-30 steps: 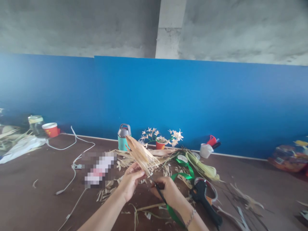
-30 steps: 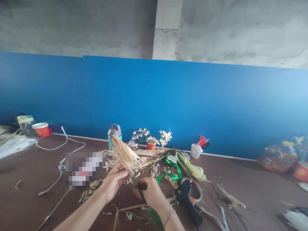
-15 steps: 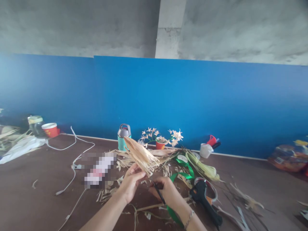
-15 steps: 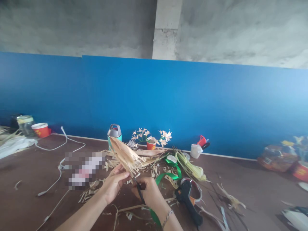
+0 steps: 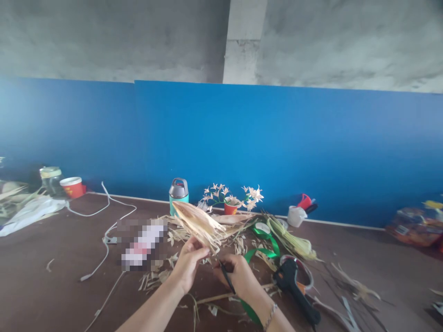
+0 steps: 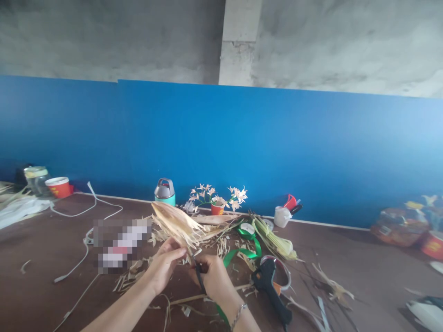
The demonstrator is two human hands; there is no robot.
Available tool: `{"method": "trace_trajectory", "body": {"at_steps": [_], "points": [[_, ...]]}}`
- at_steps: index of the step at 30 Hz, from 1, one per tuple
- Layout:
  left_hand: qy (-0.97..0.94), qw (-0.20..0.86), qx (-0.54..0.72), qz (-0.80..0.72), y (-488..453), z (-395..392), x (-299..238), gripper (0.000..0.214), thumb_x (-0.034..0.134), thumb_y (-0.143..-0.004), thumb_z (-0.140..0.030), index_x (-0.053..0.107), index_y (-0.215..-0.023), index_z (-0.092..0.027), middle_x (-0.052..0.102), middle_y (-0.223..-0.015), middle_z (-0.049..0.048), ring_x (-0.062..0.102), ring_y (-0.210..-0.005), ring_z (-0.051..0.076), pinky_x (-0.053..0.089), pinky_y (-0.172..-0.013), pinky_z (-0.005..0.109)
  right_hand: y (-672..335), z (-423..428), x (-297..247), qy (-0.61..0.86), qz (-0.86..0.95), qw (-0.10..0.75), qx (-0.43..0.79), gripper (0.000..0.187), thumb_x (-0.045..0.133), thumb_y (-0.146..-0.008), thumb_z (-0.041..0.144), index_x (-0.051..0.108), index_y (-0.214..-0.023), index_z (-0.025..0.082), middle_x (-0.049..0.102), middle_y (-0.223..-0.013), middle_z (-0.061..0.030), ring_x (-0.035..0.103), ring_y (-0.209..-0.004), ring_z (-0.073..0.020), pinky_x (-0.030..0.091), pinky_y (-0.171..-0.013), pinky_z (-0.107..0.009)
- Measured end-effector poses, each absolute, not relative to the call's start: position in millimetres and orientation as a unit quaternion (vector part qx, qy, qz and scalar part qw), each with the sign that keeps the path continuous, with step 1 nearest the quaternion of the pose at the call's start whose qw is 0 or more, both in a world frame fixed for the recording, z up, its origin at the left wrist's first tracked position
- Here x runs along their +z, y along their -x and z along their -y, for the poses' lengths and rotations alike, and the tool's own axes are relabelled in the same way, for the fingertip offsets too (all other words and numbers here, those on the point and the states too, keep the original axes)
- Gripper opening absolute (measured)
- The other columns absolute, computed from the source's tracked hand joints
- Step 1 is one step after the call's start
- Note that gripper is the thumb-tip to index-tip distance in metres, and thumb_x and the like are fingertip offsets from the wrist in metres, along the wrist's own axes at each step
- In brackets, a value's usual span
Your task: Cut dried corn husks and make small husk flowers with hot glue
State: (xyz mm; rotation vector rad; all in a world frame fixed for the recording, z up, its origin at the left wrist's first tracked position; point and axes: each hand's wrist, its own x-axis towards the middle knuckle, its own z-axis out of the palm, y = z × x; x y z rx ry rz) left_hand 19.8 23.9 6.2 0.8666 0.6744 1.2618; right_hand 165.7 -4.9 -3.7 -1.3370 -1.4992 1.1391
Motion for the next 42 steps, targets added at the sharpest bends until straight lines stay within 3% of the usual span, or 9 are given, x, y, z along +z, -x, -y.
{"method": "trace_trajectory", "body": {"at_steps": [5, 10, 16, 21, 42], "points": [[-0.383, 0.685, 0.551, -0.283, -16, -26, 8, 0.031, 0.069, -0.064, -0.019, 0.062, -0.094, -0.018, 0.069, -0.086, 0.0031, 0.062, -0.077, 0.019, 0.045, -0.067, 0.028, -169, 5, -5, 0.537, 0.623, 0.406, 0.399, 0.01, 0.061, -0.061, 0.022, 0.063, -0.063, 0.012, 0.049, -0.047, 0.0039, 0.038, -0.044, -0.0076, 0.031, -0.043, -0.018], [-0.369, 0.66, 0.576, -0.311, -11, -31, 9, 0.031, 0.063, -0.073, -0.039, 0.062, -0.091, -0.014, 0.066, -0.076, 0.0046, 0.06, -0.065, 0.016, 0.046, -0.058, 0.026, -171, 8, 1, 0.559, 0.651, 0.368, 0.359, 0.008, 0.057, -0.062, 0.018, 0.061, -0.058, 0.012, 0.047, -0.046, 0.0039, 0.036, -0.045, -0.0073, 0.028, -0.042, -0.018], [-0.314, 0.614, 0.623, -0.369, -8, -38, 2, 0.022, 0.077, -0.057, -0.03, 0.062, -0.064, -0.016, 0.064, -0.06, -0.0017, 0.059, -0.056, 0.013, 0.047, -0.057, 0.025, -173, 6, -3, 0.551, 0.667, 0.359, 0.349, 0.009, 0.057, -0.062, 0.018, 0.06, -0.055, 0.012, 0.044, -0.047, 0.0041, 0.035, -0.046, -0.0074, 0.026, -0.042, -0.018], [-0.332, 0.614, 0.612, -0.373, -8, -40, 0, 0.025, 0.079, -0.055, -0.03, 0.066, -0.071, -0.014, 0.068, -0.065, 0.0, 0.061, -0.058, 0.013, 0.047, -0.056, 0.023, -173, 3, -8, 0.54, 0.646, 0.371, 0.393, 0.007, 0.058, -0.062, 0.017, 0.062, -0.061, 0.012, 0.047, -0.047, 0.0033, 0.038, -0.045, -0.008, 0.027, -0.042, -0.018], [-0.342, 0.611, 0.591, -0.4, -14, -35, 3, 0.024, 0.077, -0.054, -0.032, 0.067, -0.063, -0.011, 0.068, -0.058, 0.0041, 0.062, -0.055, 0.016, 0.047, -0.053, 0.025, -169, 3, -5, 0.538, 0.603, 0.393, 0.438, 0.005, 0.06, -0.06, 0.016, 0.061, -0.062, 0.011, 0.044, -0.045, 0.0057, 0.033, -0.043, -0.0063, 0.025, -0.042, -0.018]]}}
